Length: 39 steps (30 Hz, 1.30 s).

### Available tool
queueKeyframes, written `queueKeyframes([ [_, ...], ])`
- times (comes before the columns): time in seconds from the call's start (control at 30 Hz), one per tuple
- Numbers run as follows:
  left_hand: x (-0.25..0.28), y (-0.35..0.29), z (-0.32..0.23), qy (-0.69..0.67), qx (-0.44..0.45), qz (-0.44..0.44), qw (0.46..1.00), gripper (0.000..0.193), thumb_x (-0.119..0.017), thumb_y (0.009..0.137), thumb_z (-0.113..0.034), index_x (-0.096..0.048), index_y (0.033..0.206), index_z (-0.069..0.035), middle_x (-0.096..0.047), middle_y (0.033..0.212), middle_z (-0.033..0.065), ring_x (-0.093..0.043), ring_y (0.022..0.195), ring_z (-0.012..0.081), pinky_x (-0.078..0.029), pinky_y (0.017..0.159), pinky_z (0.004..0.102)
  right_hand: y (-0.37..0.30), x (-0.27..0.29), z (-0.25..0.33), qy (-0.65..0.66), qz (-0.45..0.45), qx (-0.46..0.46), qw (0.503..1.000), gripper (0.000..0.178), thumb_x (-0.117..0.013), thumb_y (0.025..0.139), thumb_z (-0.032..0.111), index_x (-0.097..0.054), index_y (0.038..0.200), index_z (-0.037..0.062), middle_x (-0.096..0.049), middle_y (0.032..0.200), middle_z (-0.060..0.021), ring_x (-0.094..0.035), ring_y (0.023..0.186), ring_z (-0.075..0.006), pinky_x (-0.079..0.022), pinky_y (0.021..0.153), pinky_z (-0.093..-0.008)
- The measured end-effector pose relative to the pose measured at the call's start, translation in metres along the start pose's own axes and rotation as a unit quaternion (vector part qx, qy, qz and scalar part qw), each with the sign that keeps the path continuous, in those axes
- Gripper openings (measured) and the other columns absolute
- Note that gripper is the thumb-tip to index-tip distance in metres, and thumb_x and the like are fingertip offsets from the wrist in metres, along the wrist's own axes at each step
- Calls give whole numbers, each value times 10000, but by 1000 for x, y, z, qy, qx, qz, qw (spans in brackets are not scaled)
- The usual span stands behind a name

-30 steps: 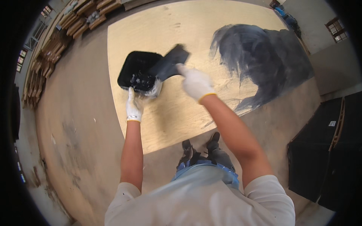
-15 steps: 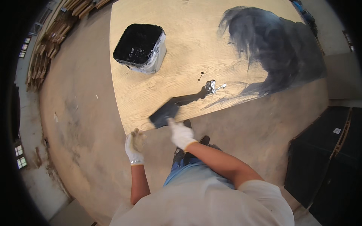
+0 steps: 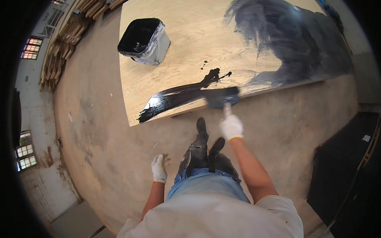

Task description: The person applies black paint to a large wooden board using a brush. They repeatedly dip the brush into a paint container and spread the paint across the surface in broad strokes, gradually covering more area.

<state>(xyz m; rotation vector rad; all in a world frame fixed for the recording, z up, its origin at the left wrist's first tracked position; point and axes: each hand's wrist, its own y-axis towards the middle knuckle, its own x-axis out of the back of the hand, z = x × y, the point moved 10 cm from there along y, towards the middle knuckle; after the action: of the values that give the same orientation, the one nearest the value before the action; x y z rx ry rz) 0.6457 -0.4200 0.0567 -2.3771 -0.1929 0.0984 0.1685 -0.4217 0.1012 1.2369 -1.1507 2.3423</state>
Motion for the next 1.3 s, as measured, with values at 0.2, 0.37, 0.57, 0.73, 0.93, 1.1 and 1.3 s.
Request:
queueKeyframes([
  [0.2,-28,7,-13,85,1,44,995,243,-602,1026,-173,-626,1166,25,-724,1157,179,-729,907,281,-613,722,381,92,105,-166,47,-161,-90,982,681,-577,920,201,-440,1587,233,-687,1170,-321,-684,1067,-445,-520,944,-487],
  [0.37,-27,34,-18,132,13,56,990,282,-607,1018,-201,-638,1176,31,-723,1128,156,-721,904,261,-612,712,375,103,130,-190,101,-156,-106,977,683,-637,921,178,-456,1580,182,-688,1225,-296,-699,1071,-407,-520,934,-444],
  [0.57,-14,73,17,197,121,47,972,309,-626,993,-220,-647,1163,38,-702,1032,118,-705,852,243,-606,666,366,-9,-5,-19,-7,3,-1,1000,819,-656,883,224,-328,1632,276,-706,945,-240,-704,872,-398,-552,824,-534],
  [0.73,-44,105,12,223,138,90,961,314,-628,990,-223,-649,1173,31,-699,1048,121,-701,846,243,-605,666,369,-12,-10,38,-8,38,20,999,774,-631,914,253,-340,1630,224,-705,1072,-225,-711,940,-393,-566,857,-507],
  [0.93,-63,116,-17,219,130,71,964,297,-617,995,-211,-649,1179,20,-695,1054,120,-695,836,236,-603,659,369,55,84,-109,-5,-53,-104,993,760,-608,917,258,-343,1629,271,-728,1042,-253,-701,970,-437,-546,896,-523],
  [1.1,-27,97,-7,213,145,15,966,287,-611,991,-199,-643,1173,21,-688,1019,113,-695,789,220,-603,644,355,59,96,-143,-3,-30,-57,998,772,-601,911,223,-333,1635,230,-728,1012,-254,-702,927,-444,-548,851,-532],
  [1.3,-16,54,49,218,196,-39,955,295,-618,986,-203,-643,1175,23,-683,992,107,-692,748,208,-606,639,356,21,24,28,-32,149,88,984,754,-575,927,188,-318,1634,137,-698,1004,-255,-713,866,-413,-560,796,-526],
])
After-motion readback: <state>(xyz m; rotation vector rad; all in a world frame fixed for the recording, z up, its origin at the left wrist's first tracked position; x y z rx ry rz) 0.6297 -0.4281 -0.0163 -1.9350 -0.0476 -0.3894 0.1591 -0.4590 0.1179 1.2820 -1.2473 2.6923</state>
